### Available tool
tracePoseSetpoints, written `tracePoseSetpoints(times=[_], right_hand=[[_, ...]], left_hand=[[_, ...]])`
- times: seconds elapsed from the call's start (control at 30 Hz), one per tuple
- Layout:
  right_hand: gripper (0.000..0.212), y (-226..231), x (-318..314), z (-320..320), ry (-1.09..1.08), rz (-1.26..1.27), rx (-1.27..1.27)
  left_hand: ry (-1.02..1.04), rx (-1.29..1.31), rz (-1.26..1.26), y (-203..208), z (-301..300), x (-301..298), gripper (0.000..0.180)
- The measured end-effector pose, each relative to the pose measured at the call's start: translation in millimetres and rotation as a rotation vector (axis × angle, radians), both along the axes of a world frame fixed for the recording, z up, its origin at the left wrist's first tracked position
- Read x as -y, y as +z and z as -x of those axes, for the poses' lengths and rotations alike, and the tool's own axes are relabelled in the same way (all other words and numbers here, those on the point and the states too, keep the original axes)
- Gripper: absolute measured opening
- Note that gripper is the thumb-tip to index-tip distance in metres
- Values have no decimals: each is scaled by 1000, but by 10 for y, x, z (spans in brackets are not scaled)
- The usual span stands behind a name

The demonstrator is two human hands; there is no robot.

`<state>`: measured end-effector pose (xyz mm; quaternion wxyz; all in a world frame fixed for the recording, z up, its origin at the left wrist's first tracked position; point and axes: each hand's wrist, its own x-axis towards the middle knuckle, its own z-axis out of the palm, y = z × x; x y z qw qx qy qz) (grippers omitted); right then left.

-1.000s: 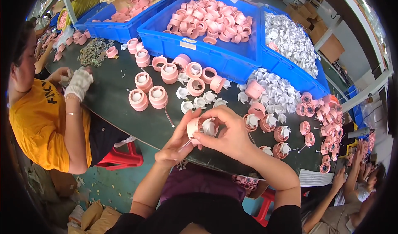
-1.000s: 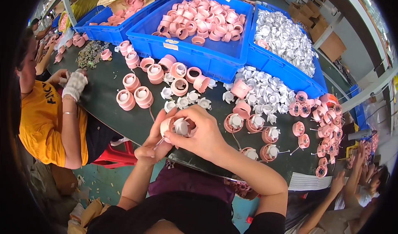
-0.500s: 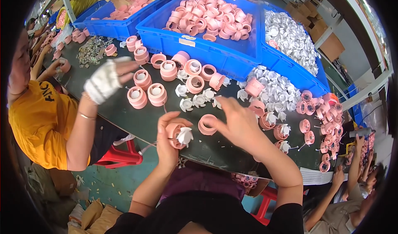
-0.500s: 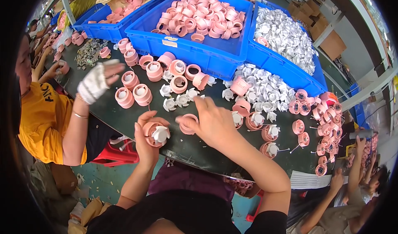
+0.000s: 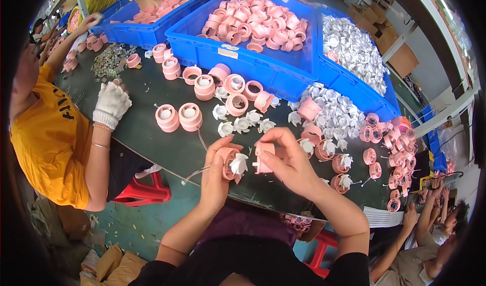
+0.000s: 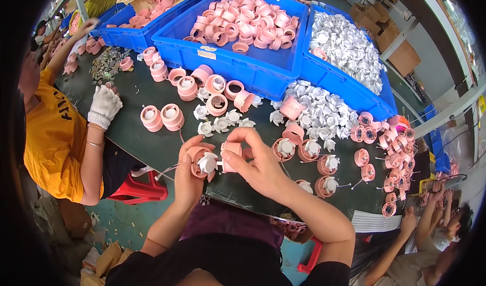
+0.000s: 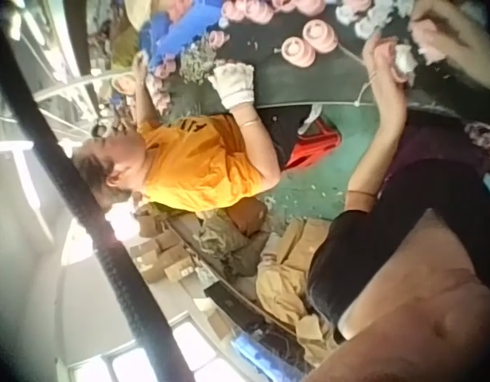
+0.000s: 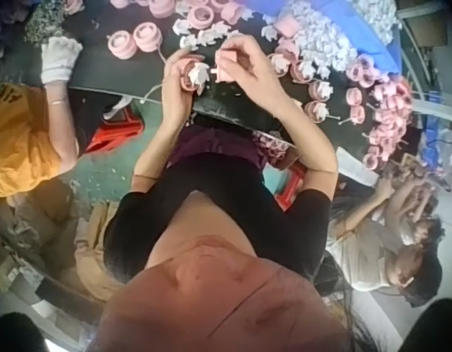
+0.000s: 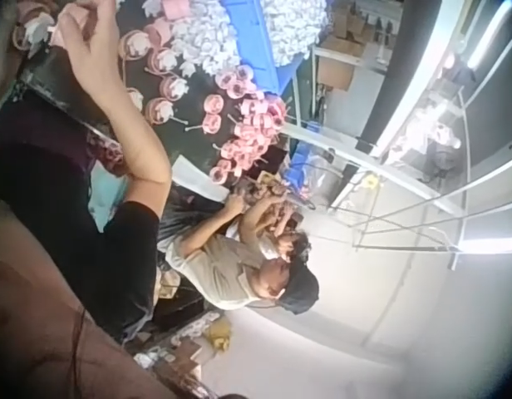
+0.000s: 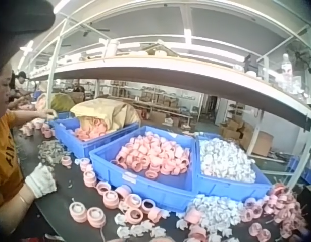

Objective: Assembling small electronic components by fitting white inner parts into pink circular plastic housings.

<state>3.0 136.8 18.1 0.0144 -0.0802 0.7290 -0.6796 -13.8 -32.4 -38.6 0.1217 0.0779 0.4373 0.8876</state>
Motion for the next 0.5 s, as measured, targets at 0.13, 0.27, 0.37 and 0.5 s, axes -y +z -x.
tracePoseSetpoints(times=[0.13,0.27,0.37,0.5], right_hand=[[33,-54,22,-56,-35,-387,-293],[51,57,177,-132,-69,-222,-131],[57,55,146,-169,-44,-325,-162],[56,51,170,-205,-32,-409,-267]], left_hand=[[33,-154,48,-62,-33,-76,44],[36,-22,-60,-23,-36,-101,41],[74,-24,-80,25,-54,-93,41],[-9,-46,-49,37,-88,-68,43]])
